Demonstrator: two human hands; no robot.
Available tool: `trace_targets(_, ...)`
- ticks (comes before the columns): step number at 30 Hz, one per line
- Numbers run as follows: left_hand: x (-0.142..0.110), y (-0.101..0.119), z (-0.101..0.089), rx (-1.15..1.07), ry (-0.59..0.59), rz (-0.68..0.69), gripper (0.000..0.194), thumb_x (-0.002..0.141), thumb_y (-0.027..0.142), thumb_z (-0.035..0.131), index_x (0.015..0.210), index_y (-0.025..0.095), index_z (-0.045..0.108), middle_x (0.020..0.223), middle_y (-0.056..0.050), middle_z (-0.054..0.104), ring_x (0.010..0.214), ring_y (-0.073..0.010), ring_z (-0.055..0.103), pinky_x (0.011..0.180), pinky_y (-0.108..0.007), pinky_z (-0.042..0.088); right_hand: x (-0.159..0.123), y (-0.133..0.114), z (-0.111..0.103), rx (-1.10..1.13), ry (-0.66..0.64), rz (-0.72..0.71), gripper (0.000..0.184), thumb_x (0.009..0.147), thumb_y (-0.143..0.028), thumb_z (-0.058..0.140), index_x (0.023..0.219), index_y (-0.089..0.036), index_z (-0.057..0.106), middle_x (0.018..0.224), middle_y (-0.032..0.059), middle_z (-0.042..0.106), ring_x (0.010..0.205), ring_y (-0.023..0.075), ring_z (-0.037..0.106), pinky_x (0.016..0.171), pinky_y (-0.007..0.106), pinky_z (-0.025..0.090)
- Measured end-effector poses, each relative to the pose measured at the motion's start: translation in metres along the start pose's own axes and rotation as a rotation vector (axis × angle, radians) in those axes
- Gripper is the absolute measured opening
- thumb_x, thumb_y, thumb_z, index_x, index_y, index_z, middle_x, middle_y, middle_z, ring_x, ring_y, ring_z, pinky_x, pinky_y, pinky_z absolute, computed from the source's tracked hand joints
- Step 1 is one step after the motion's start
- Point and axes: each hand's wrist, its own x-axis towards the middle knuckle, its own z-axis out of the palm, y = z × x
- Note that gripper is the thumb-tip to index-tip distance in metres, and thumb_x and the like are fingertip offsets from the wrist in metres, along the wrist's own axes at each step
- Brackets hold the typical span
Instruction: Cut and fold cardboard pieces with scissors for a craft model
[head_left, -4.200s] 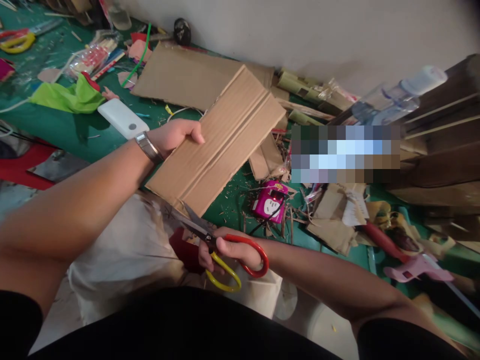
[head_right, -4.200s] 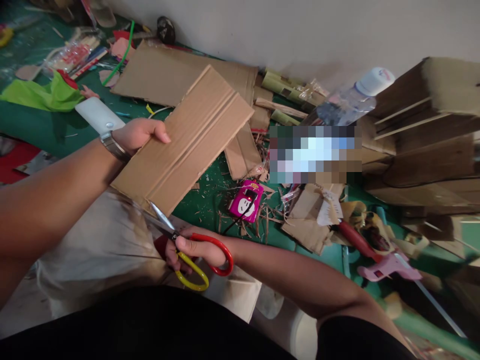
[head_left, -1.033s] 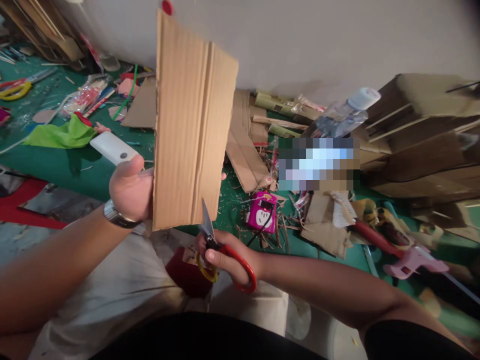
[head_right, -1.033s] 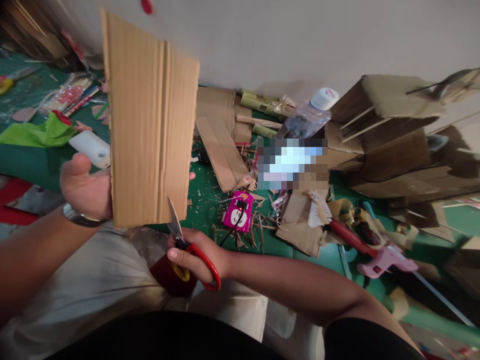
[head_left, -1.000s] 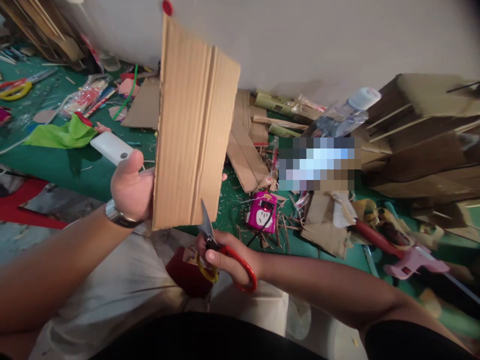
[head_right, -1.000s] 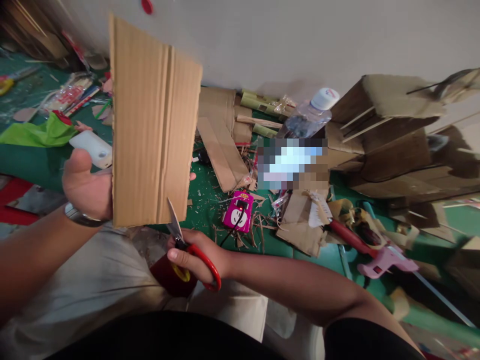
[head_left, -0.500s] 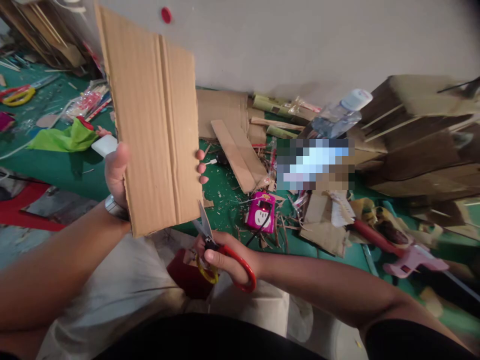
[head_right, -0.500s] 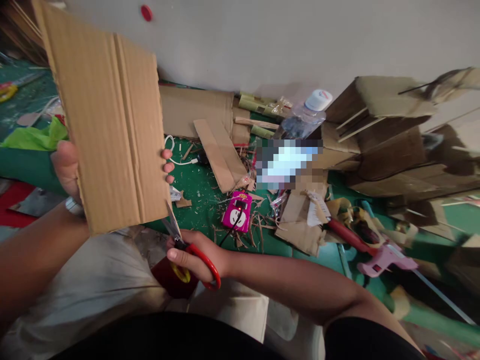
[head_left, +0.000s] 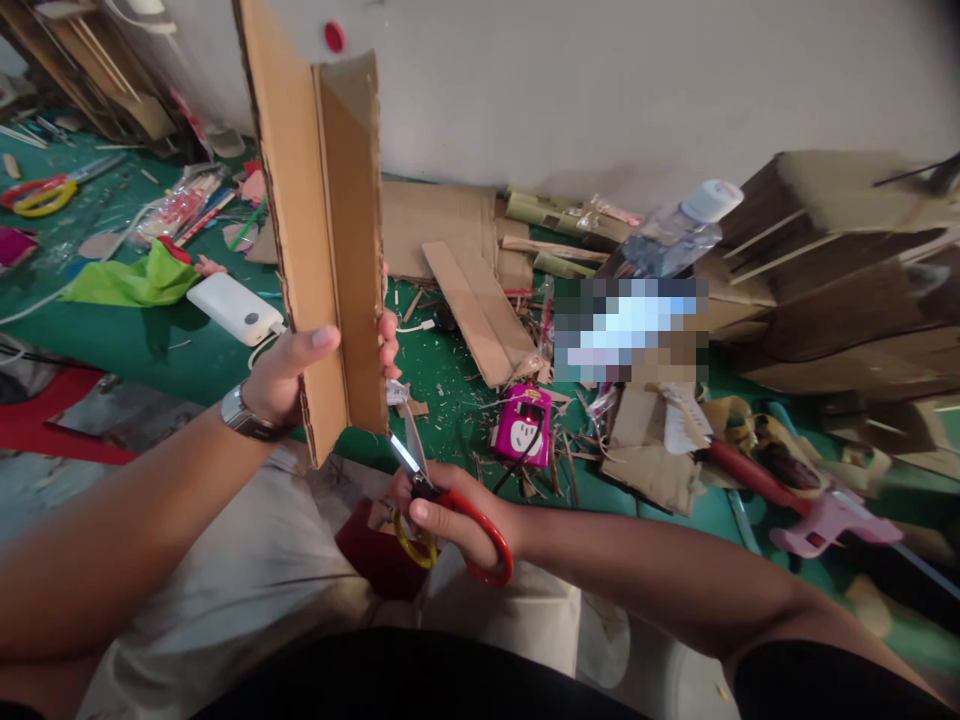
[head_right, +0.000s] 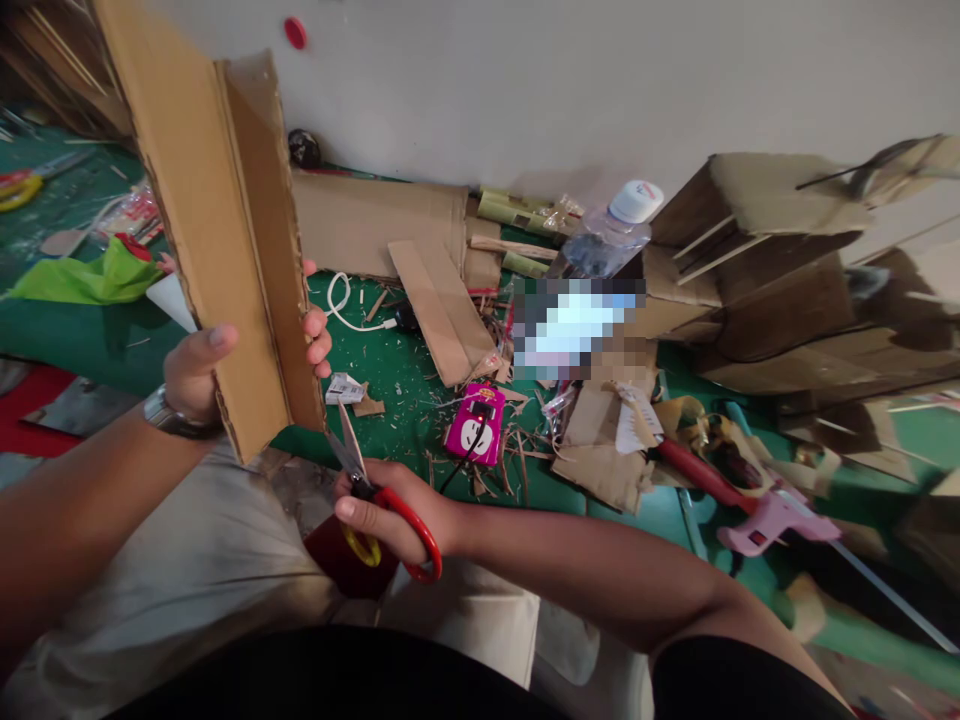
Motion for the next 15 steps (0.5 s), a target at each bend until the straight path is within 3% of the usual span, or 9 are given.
trace_targets(4, 0.002, -0.002, -0.004, 0.114, 0.046, 0.097, 0.066, 0.082, 0.043, 0.091, 0.138, 0.024, 0.061, 0.104, -0.003, 0.075, 0.083, -0.0173, 0.075, 0.076, -0.031, 0.067, 0.000, 0.001, 0.002, 0.029, 0.016, 0.019, 0.046, 0.105, -0.064, 0.059, 0.093, -0.021, 0.053, 0.080, 0.0000, 0.056, 0.072, 0.0141, 0.056, 0.065, 0.028, 0.048)
trace_targets(8, 0.009, -0.001, -0.007, 0.151, 0.165, 0.219, 0.065, 0.080, 0.042, 0.092, 0.135, 0.022, 0.063, 0.102, -0.003, 0.076, 0.082, -0.0165, 0.074, 0.074, -0.031, 0.067, 0.001, 0.004, 0.002, 0.047, 0.050, 0.033, 0.046, 0.103, -0.065, 0.061, 0.093, -0.021, 0.052, 0.079, -0.0013, 0.056, 0.068, 0.0132, 0.054, 0.063, 0.027, 0.047)
trace_targets(12, 0.017, 0.001, -0.013, 0.234, 0.279, 0.348, 0.046, 0.078, 0.043, 0.093, 0.109, 0.019, 0.070, 0.101, -0.004, 0.077, 0.079, -0.0174, 0.074, 0.071, -0.034, 0.066, 0.004, -0.001, 0.003, -0.109, 0.057, -0.036, 0.046, 0.101, -0.065, 0.065, 0.095, -0.019, 0.059, 0.084, 0.0010, 0.060, 0.075, 0.0149, 0.058, 0.069, 0.028, 0.048)
trace_targets(15, 0.022, 0.001, -0.017, 0.260, 0.332, 0.402, 0.046, 0.073, 0.039, 0.097, 0.104, 0.021, 0.068, 0.096, -0.002, 0.079, 0.075, -0.0174, 0.073, 0.071, -0.036, 0.064, 0.005, -0.008, 0.010, -0.241, 0.050, -0.086, 0.046, 0.099, -0.064, 0.068, 0.092, -0.018, 0.064, 0.086, 0.0020, 0.062, 0.077, 0.0152, 0.057, 0.072, 0.028, 0.048)
